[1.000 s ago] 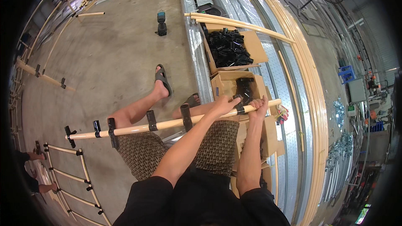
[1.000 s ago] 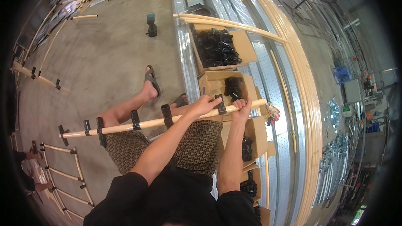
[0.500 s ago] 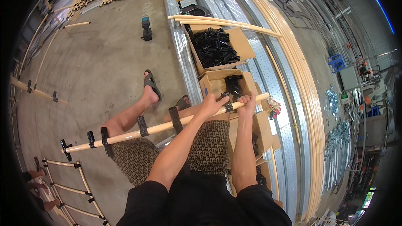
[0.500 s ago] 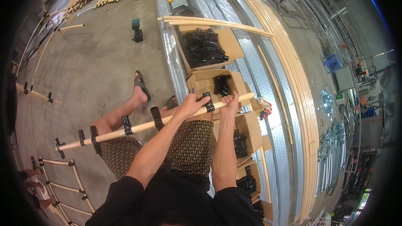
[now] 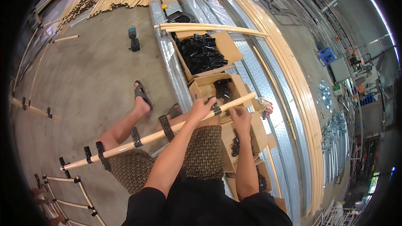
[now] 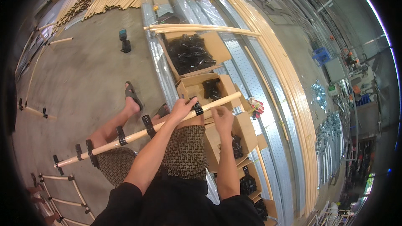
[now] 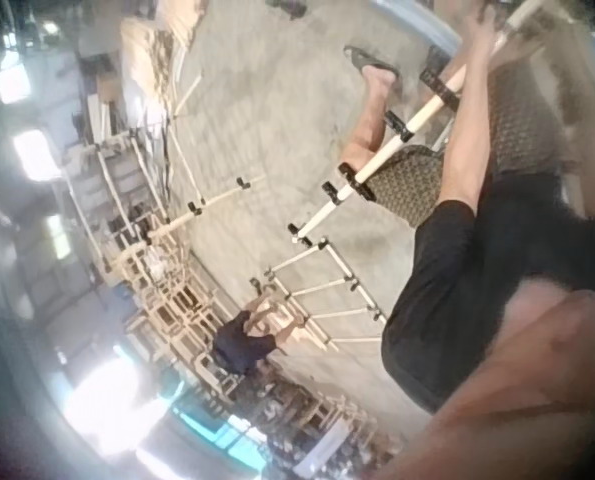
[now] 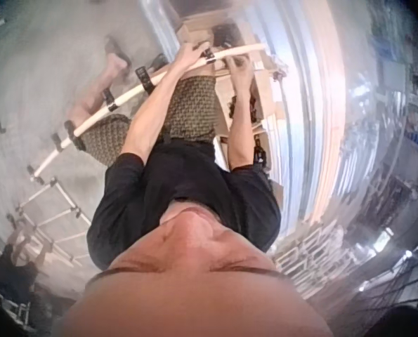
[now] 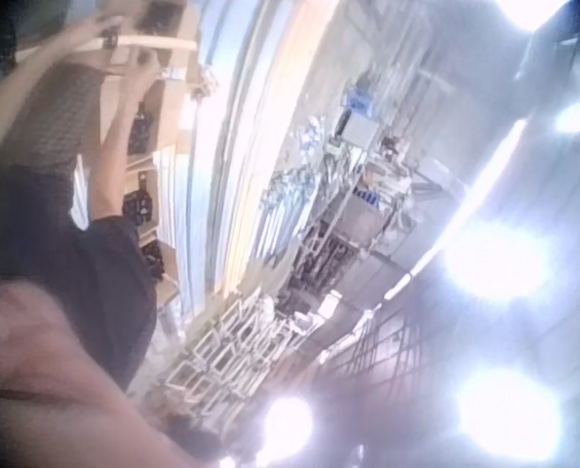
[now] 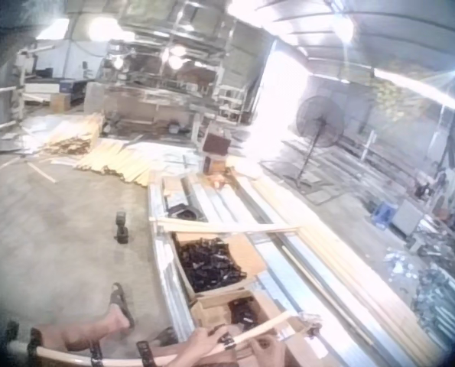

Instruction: The person attaches black plastic connectors to a long wooden pole. They take the connectors from open cardboard boxes and slide them onto the pole by hand, positioning several of them along its length.

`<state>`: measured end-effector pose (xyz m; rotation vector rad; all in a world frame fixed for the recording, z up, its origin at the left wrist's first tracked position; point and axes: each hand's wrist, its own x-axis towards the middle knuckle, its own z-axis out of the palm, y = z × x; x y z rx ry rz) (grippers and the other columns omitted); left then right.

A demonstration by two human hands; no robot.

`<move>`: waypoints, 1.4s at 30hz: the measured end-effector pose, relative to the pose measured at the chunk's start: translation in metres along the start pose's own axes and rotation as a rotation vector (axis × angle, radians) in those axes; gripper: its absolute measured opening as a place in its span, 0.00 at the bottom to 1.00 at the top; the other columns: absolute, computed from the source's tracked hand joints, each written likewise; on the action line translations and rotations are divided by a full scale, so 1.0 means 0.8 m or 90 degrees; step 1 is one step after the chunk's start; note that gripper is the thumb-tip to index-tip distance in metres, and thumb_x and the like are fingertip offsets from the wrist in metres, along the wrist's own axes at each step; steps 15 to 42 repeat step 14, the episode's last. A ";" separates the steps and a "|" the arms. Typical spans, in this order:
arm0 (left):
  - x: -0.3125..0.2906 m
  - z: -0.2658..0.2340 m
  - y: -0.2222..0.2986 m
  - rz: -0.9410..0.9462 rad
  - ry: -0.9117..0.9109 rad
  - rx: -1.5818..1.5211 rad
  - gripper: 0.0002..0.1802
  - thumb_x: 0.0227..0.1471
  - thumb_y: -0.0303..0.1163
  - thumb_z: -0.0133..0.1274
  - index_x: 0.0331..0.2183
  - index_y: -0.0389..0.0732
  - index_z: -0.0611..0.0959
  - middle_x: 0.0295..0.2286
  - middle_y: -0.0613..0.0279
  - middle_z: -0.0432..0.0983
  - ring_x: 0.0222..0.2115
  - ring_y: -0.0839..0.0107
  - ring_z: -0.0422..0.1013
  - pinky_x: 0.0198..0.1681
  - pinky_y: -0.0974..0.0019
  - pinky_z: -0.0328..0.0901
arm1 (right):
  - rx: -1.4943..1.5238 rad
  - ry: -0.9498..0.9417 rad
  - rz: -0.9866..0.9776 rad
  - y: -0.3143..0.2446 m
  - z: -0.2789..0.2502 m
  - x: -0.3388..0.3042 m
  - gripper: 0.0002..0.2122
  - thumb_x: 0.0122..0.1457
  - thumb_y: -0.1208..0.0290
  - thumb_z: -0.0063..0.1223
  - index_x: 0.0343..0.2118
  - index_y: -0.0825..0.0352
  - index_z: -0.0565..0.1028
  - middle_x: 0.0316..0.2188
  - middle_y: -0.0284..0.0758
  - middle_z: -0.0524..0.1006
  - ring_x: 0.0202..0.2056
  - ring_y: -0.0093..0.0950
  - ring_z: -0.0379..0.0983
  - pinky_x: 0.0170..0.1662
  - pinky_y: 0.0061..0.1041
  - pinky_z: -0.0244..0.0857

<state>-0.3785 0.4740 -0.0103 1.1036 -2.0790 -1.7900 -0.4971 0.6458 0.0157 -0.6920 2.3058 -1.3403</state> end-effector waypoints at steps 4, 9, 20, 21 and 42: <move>-0.002 0.006 0.001 -0.043 -0.031 0.048 0.36 0.55 0.61 0.53 0.34 0.32 0.87 0.28 0.49 0.82 0.32 0.65 0.77 0.39 0.57 0.68 | -0.172 -0.022 -0.316 -0.047 0.024 -0.030 0.15 0.55 0.73 0.60 0.46 0.68 0.79 0.40 0.42 0.80 0.41 0.37 0.77 0.47 0.34 0.70; 0.008 0.018 -0.026 0.010 -0.021 -0.042 0.33 0.58 0.57 0.53 0.36 0.31 0.87 0.22 0.55 0.80 0.28 0.71 0.72 0.35 0.60 0.67 | -0.314 0.014 -0.348 -0.020 0.046 -0.019 0.09 0.55 0.69 0.59 0.37 0.64 0.79 0.32 0.39 0.76 0.36 0.42 0.75 0.40 0.40 0.69; 0.043 0.025 -0.068 0.013 -0.120 -0.307 0.24 0.58 0.43 0.60 0.46 0.32 0.84 0.34 0.57 0.82 0.37 0.66 0.77 0.43 0.63 0.72 | -0.402 0.034 -0.338 0.002 0.065 -0.005 0.12 0.55 0.63 0.59 0.40 0.60 0.75 0.34 0.42 0.73 0.41 0.41 0.74 0.42 0.36 0.69; 0.043 0.025 -0.068 0.013 -0.120 -0.307 0.24 0.58 0.43 0.60 0.46 0.32 0.84 0.34 0.57 0.82 0.37 0.66 0.77 0.43 0.63 0.72 | -0.402 0.034 -0.338 0.002 0.065 -0.005 0.12 0.55 0.63 0.59 0.40 0.60 0.75 0.34 0.42 0.73 0.41 0.41 0.74 0.42 0.36 0.69; 0.043 0.025 -0.068 0.013 -0.120 -0.307 0.24 0.58 0.43 0.60 0.46 0.32 0.84 0.34 0.57 0.82 0.37 0.66 0.77 0.43 0.63 0.72 | -0.402 0.034 -0.338 0.002 0.065 -0.005 0.12 0.55 0.63 0.59 0.40 0.60 0.75 0.34 0.42 0.73 0.41 0.41 0.74 0.42 0.36 0.69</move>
